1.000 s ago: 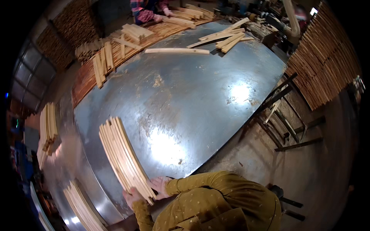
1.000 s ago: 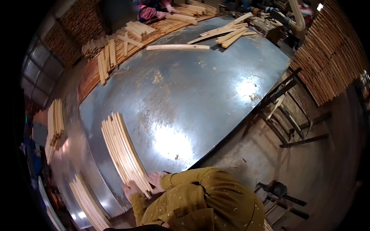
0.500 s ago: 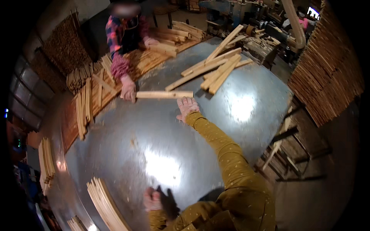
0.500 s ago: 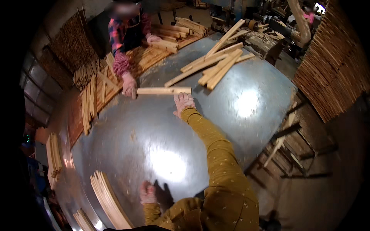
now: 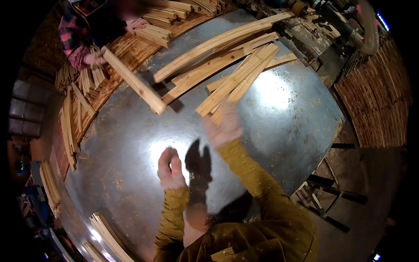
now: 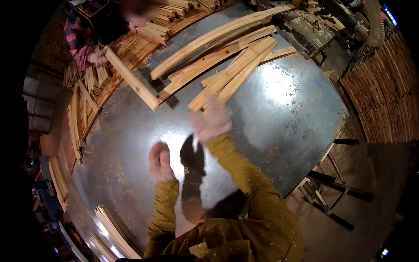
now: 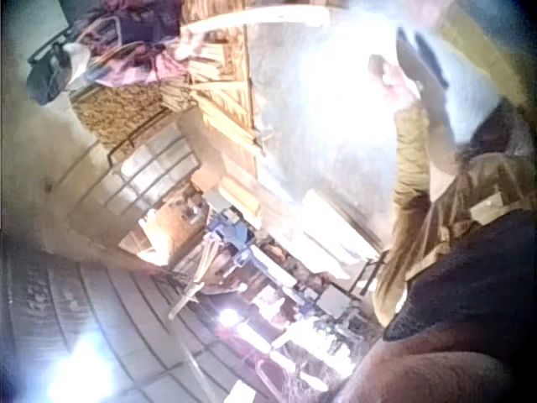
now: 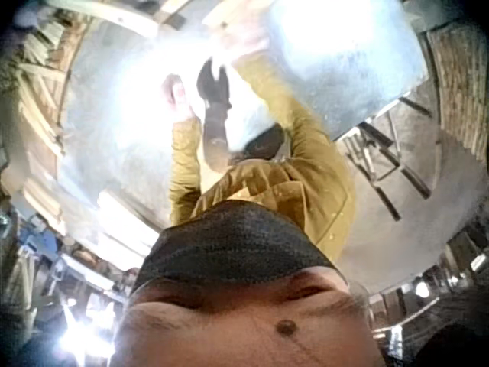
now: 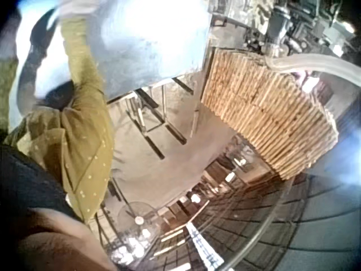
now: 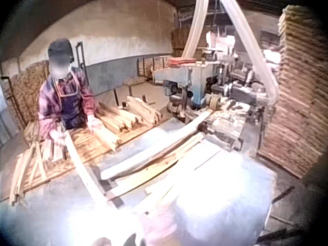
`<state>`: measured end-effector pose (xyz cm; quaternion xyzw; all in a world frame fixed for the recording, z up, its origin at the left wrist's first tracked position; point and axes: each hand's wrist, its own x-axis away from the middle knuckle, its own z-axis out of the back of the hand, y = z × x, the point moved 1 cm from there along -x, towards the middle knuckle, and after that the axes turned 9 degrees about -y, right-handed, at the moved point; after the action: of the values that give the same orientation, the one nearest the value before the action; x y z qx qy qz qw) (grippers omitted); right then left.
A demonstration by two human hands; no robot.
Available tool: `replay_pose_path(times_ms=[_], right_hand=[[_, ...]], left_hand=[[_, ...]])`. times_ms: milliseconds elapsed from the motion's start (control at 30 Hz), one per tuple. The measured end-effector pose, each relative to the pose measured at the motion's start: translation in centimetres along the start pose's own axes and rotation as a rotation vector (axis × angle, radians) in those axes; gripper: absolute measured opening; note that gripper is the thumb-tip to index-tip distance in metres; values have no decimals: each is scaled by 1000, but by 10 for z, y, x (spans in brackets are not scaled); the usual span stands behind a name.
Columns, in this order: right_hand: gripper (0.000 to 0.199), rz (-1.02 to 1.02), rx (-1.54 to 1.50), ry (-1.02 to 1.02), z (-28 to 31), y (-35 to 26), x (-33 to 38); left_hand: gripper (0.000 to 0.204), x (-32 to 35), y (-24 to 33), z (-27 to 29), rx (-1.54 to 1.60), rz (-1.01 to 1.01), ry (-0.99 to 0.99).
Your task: The person sorts and stacks thin wooden strips on a metal table. They pick up individual strips or small groups, align them, and place them into neat piles. The person occasionally moves stacks to different locations on the table.
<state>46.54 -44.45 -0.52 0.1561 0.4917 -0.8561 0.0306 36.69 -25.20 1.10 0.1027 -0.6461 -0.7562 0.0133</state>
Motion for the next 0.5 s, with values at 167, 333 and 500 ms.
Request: replay_pose_path(times_ms=[167,333,500], right_hand=[[76,-597,-262,240,33,105,-61],[74,-717,-626,164,30,110,-78],[66,-399,-577,-45,34,56,32]], left_hand=[[57,-157,27,-122,-447,-139,-413],[76,-178,-5,-207,-1013,240,-720],[88,-78,-14,-152,-854,385,-719]])
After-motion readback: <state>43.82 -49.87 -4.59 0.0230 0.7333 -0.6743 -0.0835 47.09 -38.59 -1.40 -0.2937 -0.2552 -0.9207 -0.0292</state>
